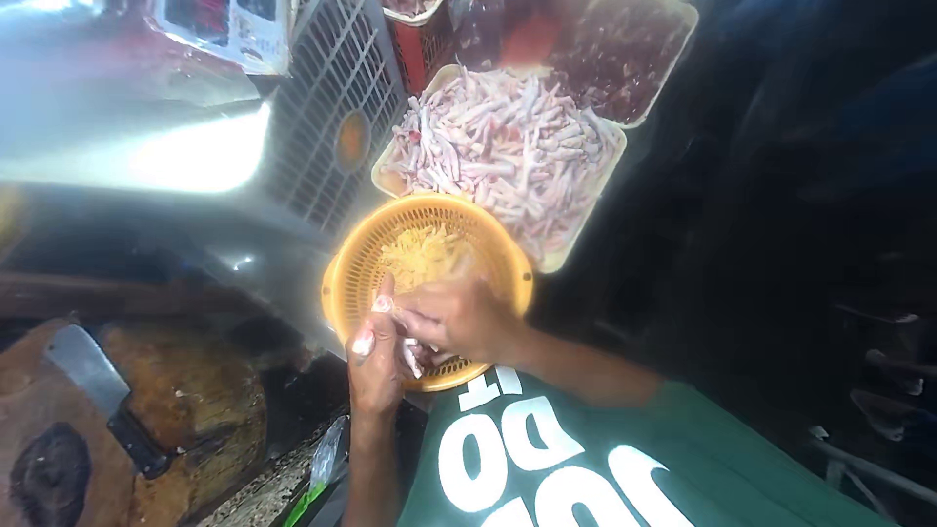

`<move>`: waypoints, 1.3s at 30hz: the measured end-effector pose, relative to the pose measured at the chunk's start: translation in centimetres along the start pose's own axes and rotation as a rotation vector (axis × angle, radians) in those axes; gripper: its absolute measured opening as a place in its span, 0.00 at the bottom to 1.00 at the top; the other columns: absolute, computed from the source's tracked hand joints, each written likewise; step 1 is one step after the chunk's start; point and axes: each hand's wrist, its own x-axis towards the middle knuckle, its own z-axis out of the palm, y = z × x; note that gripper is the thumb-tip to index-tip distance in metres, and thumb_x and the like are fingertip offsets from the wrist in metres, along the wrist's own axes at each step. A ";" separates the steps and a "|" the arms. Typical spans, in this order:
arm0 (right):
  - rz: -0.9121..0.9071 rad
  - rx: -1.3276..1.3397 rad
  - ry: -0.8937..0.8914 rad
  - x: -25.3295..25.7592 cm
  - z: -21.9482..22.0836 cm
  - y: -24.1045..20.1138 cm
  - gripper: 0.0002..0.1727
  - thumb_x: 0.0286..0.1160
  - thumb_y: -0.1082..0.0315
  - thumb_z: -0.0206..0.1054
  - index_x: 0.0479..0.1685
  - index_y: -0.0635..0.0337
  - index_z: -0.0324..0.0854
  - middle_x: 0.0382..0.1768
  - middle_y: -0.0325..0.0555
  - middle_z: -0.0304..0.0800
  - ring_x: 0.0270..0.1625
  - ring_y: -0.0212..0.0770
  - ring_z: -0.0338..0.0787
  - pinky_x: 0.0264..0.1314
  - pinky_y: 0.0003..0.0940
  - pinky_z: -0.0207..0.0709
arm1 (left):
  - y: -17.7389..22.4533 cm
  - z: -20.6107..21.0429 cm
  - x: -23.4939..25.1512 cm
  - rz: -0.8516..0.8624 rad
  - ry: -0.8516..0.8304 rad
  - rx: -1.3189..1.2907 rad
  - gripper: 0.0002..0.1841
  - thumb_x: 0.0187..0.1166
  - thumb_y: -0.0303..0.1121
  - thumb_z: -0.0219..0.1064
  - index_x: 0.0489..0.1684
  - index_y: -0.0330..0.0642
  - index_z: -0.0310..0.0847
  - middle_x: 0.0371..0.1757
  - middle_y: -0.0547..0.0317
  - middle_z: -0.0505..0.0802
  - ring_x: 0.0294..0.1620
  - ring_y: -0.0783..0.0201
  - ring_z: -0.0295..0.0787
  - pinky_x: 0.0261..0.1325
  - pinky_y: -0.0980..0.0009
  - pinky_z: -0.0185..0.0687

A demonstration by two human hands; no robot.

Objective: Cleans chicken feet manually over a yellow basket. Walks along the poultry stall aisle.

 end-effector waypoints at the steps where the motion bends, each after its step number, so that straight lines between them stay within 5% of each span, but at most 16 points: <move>1: -0.010 -0.029 0.023 0.0 0.3 -0.2 0.11 0.80 0.62 0.68 0.47 0.54 0.95 0.36 0.36 0.96 0.36 0.31 0.93 0.36 0.33 0.87 | -0.3 0.1 -0.1 0.025 0.018 0.046 0.22 0.94 0.41 0.50 0.74 0.37 0.78 0.36 0.64 0.93 0.28 0.71 0.90 0.32 0.74 0.90; 4: -0.011 -0.046 0.102 -0.2 1.5 -0.1 0.10 0.77 0.64 0.67 0.41 0.56 0.95 0.29 0.38 0.93 0.31 0.34 0.91 0.30 0.34 0.83 | -0.6 0.7 -0.3 0.059 0.093 0.094 0.20 0.92 0.39 0.53 0.69 0.34 0.79 0.40 0.63 0.94 0.30 0.71 0.91 0.31 0.74 0.90; 7: 0.044 0.047 0.079 -0.7 1.9 0.6 0.11 0.80 0.63 0.66 0.44 0.55 0.94 0.34 0.40 0.96 0.36 0.36 0.94 0.38 0.38 0.88 | 0.0 1.4 -0.2 0.005 0.156 0.081 0.21 0.93 0.36 0.51 0.73 0.31 0.78 0.38 0.62 0.94 0.26 0.72 0.88 0.27 0.75 0.88; 11: 0.114 0.092 -0.064 -0.3 0.4 0.4 0.14 0.83 0.59 0.66 0.53 0.55 0.93 0.42 0.42 0.97 0.45 0.39 0.96 0.50 0.44 0.90 | 0.7 1.7 0.3 -0.069 0.201 0.036 0.21 0.93 0.39 0.54 0.72 0.33 0.80 0.37 0.62 0.95 0.29 0.73 0.91 0.33 0.75 0.90; 17: 0.019 0.054 -0.011 -0.2 0.4 1.2 0.12 0.83 0.62 0.64 0.40 0.57 0.92 0.29 0.44 0.93 0.34 0.43 0.94 0.35 0.48 0.87 | 0.6 2.3 0.9 0.018 0.177 0.152 0.19 0.93 0.35 0.52 0.68 0.29 0.79 0.30 0.67 0.92 0.23 0.76 0.87 0.28 0.77 0.88; 20: -0.093 -0.123 0.137 -0.6 1.4 1.2 0.11 0.81 0.64 0.64 0.35 0.55 0.90 0.22 0.40 0.88 0.26 0.39 0.90 0.26 0.41 0.83 | 0.5 2.8 1.2 0.063 0.235 0.175 0.16 0.91 0.34 0.55 0.58 0.31 0.85 0.35 0.68 0.94 0.36 0.78 0.91 0.46 0.76 0.90; 22: -0.131 -0.172 0.191 -0.6 1.5 1.0 0.11 0.81 0.64 0.65 0.33 0.55 0.90 0.22 0.39 0.88 0.26 0.38 0.90 0.29 0.38 0.83 | 0.3 2.9 1.2 0.080 0.246 0.144 0.15 0.91 0.34 0.55 0.56 0.33 0.86 0.36 0.68 0.95 0.38 0.77 0.92 0.48 0.76 0.90; 27: 0.052 -0.003 0.069 -0.3 1.2 0.8 0.09 0.81 0.62 0.67 0.42 0.55 0.91 0.36 0.42 0.94 0.40 0.40 0.94 0.41 0.43 0.88 | -0.1 2.3 0.7 0.009 0.259 0.010 0.15 0.92 0.34 0.55 0.57 0.34 0.86 0.30 0.64 0.93 0.24 0.73 0.90 0.27 0.75 0.89; 30: -0.095 -0.095 0.128 -0.3 1.5 1.1 0.09 0.80 0.63 0.67 0.40 0.55 0.91 0.33 0.41 0.92 0.40 0.41 0.91 0.43 0.37 0.85 | 0.2 2.7 0.6 -0.005 0.306 0.017 0.13 0.91 0.33 0.57 0.50 0.35 0.87 0.31 0.64 0.95 0.28 0.73 0.92 0.34 0.75 0.92; 34: -0.004 0.085 -0.172 0.2 0.1 0.9 0.09 0.77 0.64 0.68 0.35 0.60 0.85 0.30 0.47 0.87 0.37 0.46 0.90 0.41 0.46 0.83 | 0.5 2.7 0.2 -0.021 0.284 0.012 0.14 0.89 0.32 0.59 0.32 0.40 0.87 0.24 0.64 0.93 0.26 0.71 0.92 0.36 0.71 0.92; 37: 0.064 0.466 -0.461 1.1 -2.6 1.6 0.11 0.79 0.66 0.71 0.42 0.68 0.89 0.33 0.51 0.92 0.37 0.42 0.92 0.45 0.42 0.85 | 0.2 1.5 0.5 -0.031 0.218 -0.020 0.17 0.92 0.35 0.52 0.36 0.40 0.86 0.26 0.66 0.93 0.26 0.72 0.91 0.36 0.73 0.91; 39: 0.032 0.761 -0.475 1.3 -3.3 2.6 0.12 0.77 0.68 0.72 0.44 0.72 0.87 0.36 0.50 0.92 0.38 0.36 0.91 0.47 0.35 0.86 | 0.1 0.3 1.0 -0.023 0.240 -0.072 0.17 0.94 0.37 0.50 0.39 0.43 0.85 0.26 0.69 0.93 0.22 0.75 0.89 0.29 0.76 0.89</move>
